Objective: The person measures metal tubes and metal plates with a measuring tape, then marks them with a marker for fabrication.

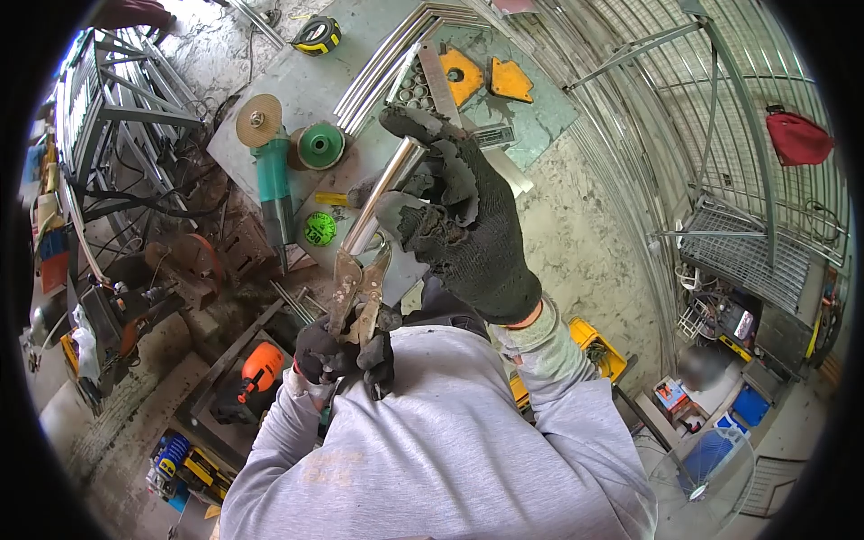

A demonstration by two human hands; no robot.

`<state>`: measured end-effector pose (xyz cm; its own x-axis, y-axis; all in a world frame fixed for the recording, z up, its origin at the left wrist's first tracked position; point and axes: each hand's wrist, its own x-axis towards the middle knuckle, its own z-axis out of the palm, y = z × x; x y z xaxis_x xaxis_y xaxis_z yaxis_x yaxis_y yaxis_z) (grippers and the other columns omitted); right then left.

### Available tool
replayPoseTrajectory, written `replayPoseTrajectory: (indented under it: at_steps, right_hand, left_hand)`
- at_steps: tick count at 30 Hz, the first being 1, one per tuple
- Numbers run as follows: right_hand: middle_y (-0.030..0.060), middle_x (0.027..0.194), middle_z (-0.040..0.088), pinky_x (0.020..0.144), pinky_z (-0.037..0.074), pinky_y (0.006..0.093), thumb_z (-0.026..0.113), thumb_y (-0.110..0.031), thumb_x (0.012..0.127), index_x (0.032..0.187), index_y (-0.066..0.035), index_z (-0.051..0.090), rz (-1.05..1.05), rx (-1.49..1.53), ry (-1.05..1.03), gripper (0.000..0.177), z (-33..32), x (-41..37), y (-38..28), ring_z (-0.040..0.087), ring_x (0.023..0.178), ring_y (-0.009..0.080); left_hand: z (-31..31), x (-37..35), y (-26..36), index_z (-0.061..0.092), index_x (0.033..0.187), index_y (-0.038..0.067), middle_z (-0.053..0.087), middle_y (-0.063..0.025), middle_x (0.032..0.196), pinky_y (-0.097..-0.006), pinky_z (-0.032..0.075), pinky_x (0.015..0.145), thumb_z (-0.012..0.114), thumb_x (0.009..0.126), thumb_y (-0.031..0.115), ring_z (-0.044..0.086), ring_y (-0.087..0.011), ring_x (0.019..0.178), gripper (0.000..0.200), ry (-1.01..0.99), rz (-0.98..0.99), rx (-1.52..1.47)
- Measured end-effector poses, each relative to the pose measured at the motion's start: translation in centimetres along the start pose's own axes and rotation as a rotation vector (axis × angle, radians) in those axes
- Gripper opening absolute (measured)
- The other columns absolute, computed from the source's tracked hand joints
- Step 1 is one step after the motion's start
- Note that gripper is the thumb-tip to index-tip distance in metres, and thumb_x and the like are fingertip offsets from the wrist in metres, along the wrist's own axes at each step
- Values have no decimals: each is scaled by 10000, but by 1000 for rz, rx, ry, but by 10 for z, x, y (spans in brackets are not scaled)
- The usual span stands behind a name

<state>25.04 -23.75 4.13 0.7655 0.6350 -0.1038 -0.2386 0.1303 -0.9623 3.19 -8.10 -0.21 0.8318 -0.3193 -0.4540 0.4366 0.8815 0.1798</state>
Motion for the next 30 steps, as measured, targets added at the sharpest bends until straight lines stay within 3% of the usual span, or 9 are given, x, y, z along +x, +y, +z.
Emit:
replayPoseTrajectory:
  at_steps: [7,9,16,18,19,21,22,24,30]
  right_hand:
    - [58,1306,650,841,524,236,815,-125,952,1539,7,493,-77,-30,75,682,5,-2,3,613,893,79]
    - [172,1111,762,936,598,393,773,-201,984,1546,-22,458,-117,24,90,669,9,-1,4,743,1078,263]
    - [184,1109,765,947,591,379,749,-182,998,1537,-28,474,-64,-285,100,624,0,-2,2,754,1042,249]
    - [188,1100,769,946,591,381,747,-186,999,1541,-32,472,-100,-228,99,627,0,-2,6,757,1027,249]
    - [188,1100,769,946,591,381,747,-186,999,1541,-32,472,-101,-228,99,627,2,-2,5,757,1027,249]
    - [113,1384,667,902,558,284,806,-199,952,1503,-8,528,-55,-101,139,646,7,-2,2,705,1076,139]
    - [113,1384,667,902,558,284,806,-199,952,1503,-8,528,-56,-101,140,646,5,-2,3,705,1076,139]
    - [173,1117,769,939,591,366,754,-212,999,1543,-39,472,-118,-169,78,637,1,-1,7,754,1037,237]
    - [164,1133,766,952,586,368,751,-205,1001,1548,-40,468,-65,-158,69,638,4,-3,-3,748,1065,237]
  left_hand:
    - [-37,-3,-12,507,1431,-95,649,-189,943,-505,587,821,624,863,166,676,-365,850,636,16,-76,-59]
    - [-47,-1,-10,486,1466,-91,644,-190,954,-507,579,839,623,861,148,671,-360,867,665,-46,-89,14]
    - [-38,-2,-1,411,1556,-83,649,-213,984,-544,571,858,634,856,155,672,-365,895,772,-161,-64,-86]
    - [-25,-5,-2,600,1285,-33,626,-114,816,-395,560,687,590,1052,191,642,-251,703,323,158,-57,86]
    - [-18,-7,0,600,1285,-33,626,-114,816,-395,560,687,590,1052,191,642,-251,703,323,158,-56,87]
    - [-10,-9,4,593,1282,-39,622,-125,812,-426,559,703,595,1010,194,640,-286,706,359,202,14,164]
    - [-31,-10,-2,593,1282,-39,622,-125,812,-426,559,703,595,1010,194,640,-286,706,359,201,14,165]
    - [-75,-10,-12,418,1575,-64,659,-193,1009,-489,576,845,625,935,141,676,-336,880,703,-12,-85,25]
    - [-52,-2,-11,438,1567,-45,650,-168,976,-513,564,845,657,884,137,673,-350,885,740,-165,-34,-112]
